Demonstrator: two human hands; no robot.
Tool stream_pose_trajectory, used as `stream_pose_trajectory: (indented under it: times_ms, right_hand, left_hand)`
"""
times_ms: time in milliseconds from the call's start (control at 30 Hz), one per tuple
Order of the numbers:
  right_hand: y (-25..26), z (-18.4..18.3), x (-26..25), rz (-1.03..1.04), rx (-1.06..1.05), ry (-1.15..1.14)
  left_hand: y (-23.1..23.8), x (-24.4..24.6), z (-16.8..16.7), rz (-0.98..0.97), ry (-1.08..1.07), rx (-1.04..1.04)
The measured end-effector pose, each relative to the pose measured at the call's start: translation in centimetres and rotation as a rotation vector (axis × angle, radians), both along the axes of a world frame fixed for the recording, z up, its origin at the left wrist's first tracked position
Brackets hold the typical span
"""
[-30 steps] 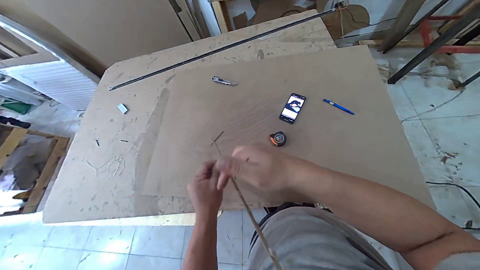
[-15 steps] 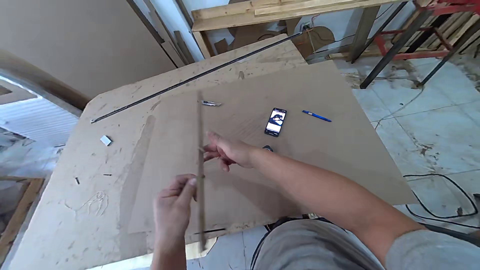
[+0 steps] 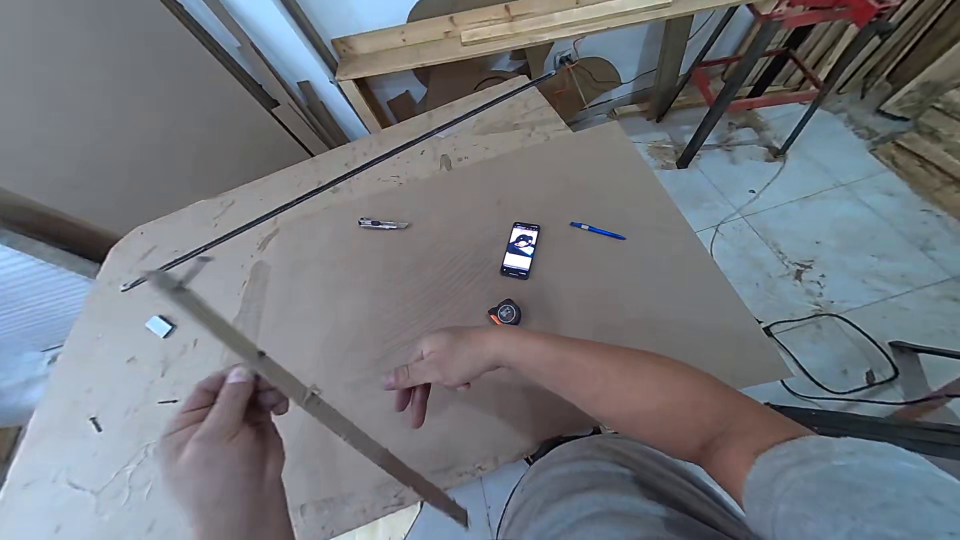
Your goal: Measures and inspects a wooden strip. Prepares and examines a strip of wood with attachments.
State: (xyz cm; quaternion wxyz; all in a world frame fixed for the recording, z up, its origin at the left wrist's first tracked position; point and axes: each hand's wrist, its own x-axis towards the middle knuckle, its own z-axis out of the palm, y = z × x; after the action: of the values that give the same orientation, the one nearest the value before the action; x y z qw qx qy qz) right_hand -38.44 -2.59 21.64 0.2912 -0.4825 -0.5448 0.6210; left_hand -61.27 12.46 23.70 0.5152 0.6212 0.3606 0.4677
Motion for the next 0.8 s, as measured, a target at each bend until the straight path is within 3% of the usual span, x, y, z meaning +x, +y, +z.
stream_pose_trajectory:
  times_ms: [100,200,367,467,567,800]
  right_hand:
    - [-0.2,-1.3,0.9,-0.101,-0.013,0.010]
    - [-0.5,-1.9,0.8,-0.211,0.044,-0.035]
    - [-1.3,-1.3,-0.8,-0.518,0.354,-0.103]
    - [-1.3,-0.5,-1.7,-0.471,0.512,-0.119]
    - [-1.4,0.0,-2.5,-0.386,0.520,-0.145]
    - [-2.8,-0.6,-3.5,-0.531,0.562,-0.223]
  left_hand:
    - [-1.3,-1.0,1.9,-0.086,-0.063,-0.015]
    - [-2.7,-1.1,1.7,-0.158,-0.019,0.006]
    - [-5.2,0.0,0.7,-0.266,0.029,-0.024]
    - [-6.0,0.6,-0.2,-0.365,0.019,-0.027]
    - [-7.2,1.8,-1.0,-0.434,-0.049,-0.023]
    - [-9.5,3.7,-2.9,-0.268,-0.095,0.140]
